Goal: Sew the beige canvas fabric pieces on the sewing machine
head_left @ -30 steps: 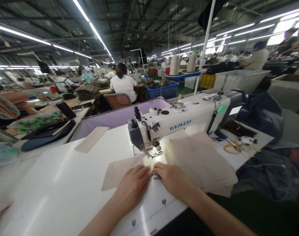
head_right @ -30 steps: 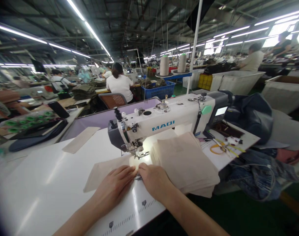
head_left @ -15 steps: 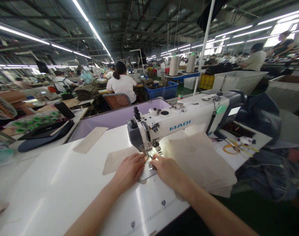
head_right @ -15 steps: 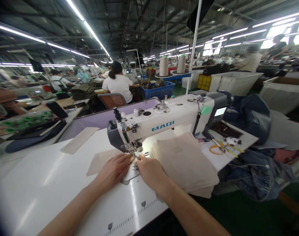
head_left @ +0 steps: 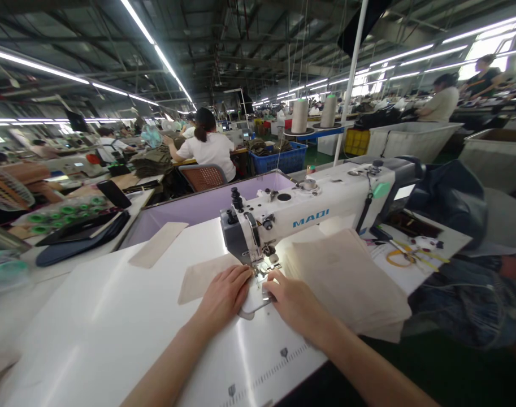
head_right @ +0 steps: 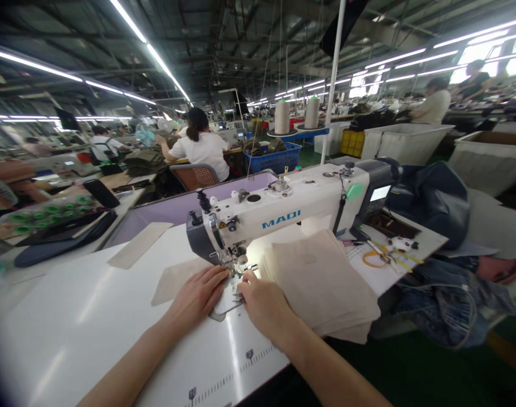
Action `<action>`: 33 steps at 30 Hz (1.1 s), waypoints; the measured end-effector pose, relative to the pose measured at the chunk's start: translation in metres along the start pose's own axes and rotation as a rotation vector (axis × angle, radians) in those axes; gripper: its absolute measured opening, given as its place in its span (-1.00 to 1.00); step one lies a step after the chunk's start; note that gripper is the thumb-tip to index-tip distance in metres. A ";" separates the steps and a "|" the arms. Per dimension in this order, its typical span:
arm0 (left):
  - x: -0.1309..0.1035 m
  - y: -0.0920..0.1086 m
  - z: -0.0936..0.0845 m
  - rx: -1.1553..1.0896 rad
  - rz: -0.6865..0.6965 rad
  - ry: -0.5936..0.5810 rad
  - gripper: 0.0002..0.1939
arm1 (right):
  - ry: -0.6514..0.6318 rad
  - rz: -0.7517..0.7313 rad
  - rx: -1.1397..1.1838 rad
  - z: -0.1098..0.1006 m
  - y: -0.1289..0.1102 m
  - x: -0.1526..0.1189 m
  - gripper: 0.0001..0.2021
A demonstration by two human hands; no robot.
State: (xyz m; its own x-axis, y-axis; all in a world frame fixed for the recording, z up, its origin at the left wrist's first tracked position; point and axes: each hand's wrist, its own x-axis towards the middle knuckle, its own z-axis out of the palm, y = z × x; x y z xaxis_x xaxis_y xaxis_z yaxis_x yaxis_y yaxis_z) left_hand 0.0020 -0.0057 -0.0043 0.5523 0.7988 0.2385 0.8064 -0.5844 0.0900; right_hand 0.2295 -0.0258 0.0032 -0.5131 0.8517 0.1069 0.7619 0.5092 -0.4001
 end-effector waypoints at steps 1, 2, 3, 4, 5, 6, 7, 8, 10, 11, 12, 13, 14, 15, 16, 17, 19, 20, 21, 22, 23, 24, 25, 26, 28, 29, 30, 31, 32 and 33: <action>0.000 0.002 -0.001 0.005 -0.009 0.000 -0.65 | 0.001 0.002 0.005 0.000 0.000 -0.001 -0.78; 0.000 0.006 -0.003 0.008 -0.018 -0.007 -0.66 | 0.002 0.004 0.008 0.001 0.001 -0.002 -0.78; 0.000 0.010 -0.005 0.009 -0.026 -0.018 -0.68 | 0.003 0.010 0.010 0.001 0.001 -0.002 -0.76; -0.001 0.017 -0.008 0.007 -0.035 -0.029 -0.70 | 0.005 0.020 0.013 0.001 0.002 -0.003 -0.74; -0.001 0.024 -0.011 -0.001 -0.045 -0.041 -0.72 | 0.008 0.034 0.017 0.000 0.002 -0.004 -0.72; -0.003 0.032 -0.013 -0.017 -0.051 -0.052 -0.74 | 0.011 0.051 0.023 0.000 0.002 -0.005 -0.69; -0.004 0.040 -0.015 -0.040 -0.051 -0.061 -0.75 | 0.012 0.064 0.031 -0.001 0.002 -0.006 -0.67; -0.006 0.048 -0.016 -0.069 -0.040 -0.071 -0.75 | 0.013 0.071 0.040 -0.002 0.002 -0.007 -0.67; -0.010 0.059 -0.016 -0.111 -0.009 -0.077 -0.75 | 0.008 0.065 0.054 -0.003 0.001 -0.010 -0.68; -0.012 0.062 -0.015 -0.118 0.009 -0.072 -0.74 | 0.001 0.049 0.060 -0.003 0.001 -0.012 -0.70; -0.014 0.063 -0.013 -0.116 0.025 -0.059 -0.74 | -0.008 0.031 0.065 -0.003 0.000 -0.014 -0.72; -0.015 0.063 -0.012 -0.110 0.038 -0.044 -0.73 | -0.019 0.015 0.067 -0.002 -0.001 -0.015 -0.73; -0.017 0.062 -0.010 -0.101 0.053 -0.028 -0.73 | -0.031 0.003 0.065 -0.001 -0.001 -0.017 -0.73; -0.018 0.060 -0.009 -0.089 0.068 -0.012 -0.72 | -0.043 -0.005 0.060 -0.001 -0.002 -0.018 -0.74; -0.019 0.058 -0.007 -0.074 0.080 0.001 -0.71 | -0.053 -0.007 0.050 0.000 -0.003 -0.019 -0.74; -0.020 0.057 -0.006 -0.055 0.089 0.014 -0.71 | -0.062 -0.005 0.037 0.001 -0.004 -0.020 -0.74; -0.022 0.056 -0.005 -0.011 0.096 0.034 -0.70 | -0.076 -0.004 0.012 0.001 -0.005 -0.021 -0.74; -0.023 0.056 -0.004 0.007 0.098 0.040 -0.69 | -0.080 -0.008 0.005 0.001 -0.005 -0.022 -0.74; -0.023 0.057 -0.004 0.021 0.100 0.043 -0.69 | -0.081 -0.014 0.000 0.001 -0.005 -0.023 -0.73; -0.024 0.058 -0.003 0.033 0.105 0.045 -0.69 | -0.079 -0.021 -0.001 0.002 -0.005 -0.024 -0.72; -0.026 0.059 -0.003 0.044 0.113 0.048 -0.69 | -0.074 -0.030 -0.002 0.003 -0.004 -0.024 -0.72; -0.027 0.060 -0.002 0.054 0.120 0.051 -0.69 | -0.064 -0.042 -0.004 0.004 -0.004 -0.025 -0.73; -0.029 0.061 -0.002 0.064 0.128 0.056 -0.68 | -0.051 -0.056 -0.005 0.006 -0.003 -0.025 -0.74; -0.031 0.062 -0.002 0.073 0.134 0.063 -0.66 | -0.038 -0.069 -0.009 0.007 -0.002 -0.026 -0.75; -0.035 0.065 -0.001 0.088 0.144 0.073 -0.64 | -0.024 -0.094 -0.016 0.011 0.000 -0.026 -0.76; -0.037 0.066 -0.001 0.092 0.148 0.075 -0.63 | -0.023 -0.102 -0.019 0.012 0.000 -0.026 -0.76; -0.038 0.067 0.000 0.095 0.149 0.076 -0.62 | -0.025 -0.106 -0.021 0.013 0.000 -0.026 -0.77; -0.040 0.068 0.000 0.095 0.150 0.077 -0.62 | -0.027 -0.108 -0.023 0.014 0.000 -0.026 -0.77; -0.040 0.069 0.000 0.092 0.148 0.076 -0.62 | -0.027 -0.109 -0.023 0.014 0.001 -0.025 -0.78; -0.040 0.069 -0.001 0.088 0.146 0.074 -0.63 | -0.025 -0.111 -0.023 0.013 0.001 -0.025 -0.79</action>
State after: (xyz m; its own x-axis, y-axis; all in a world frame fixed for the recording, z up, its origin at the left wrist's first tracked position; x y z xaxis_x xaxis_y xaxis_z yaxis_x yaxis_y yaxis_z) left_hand 0.0352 -0.0782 -0.0071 0.6502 0.6920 0.3136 0.7361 -0.6759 -0.0347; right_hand 0.2375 -0.0481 -0.0116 -0.6040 0.7869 0.1261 0.7087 0.6028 -0.3665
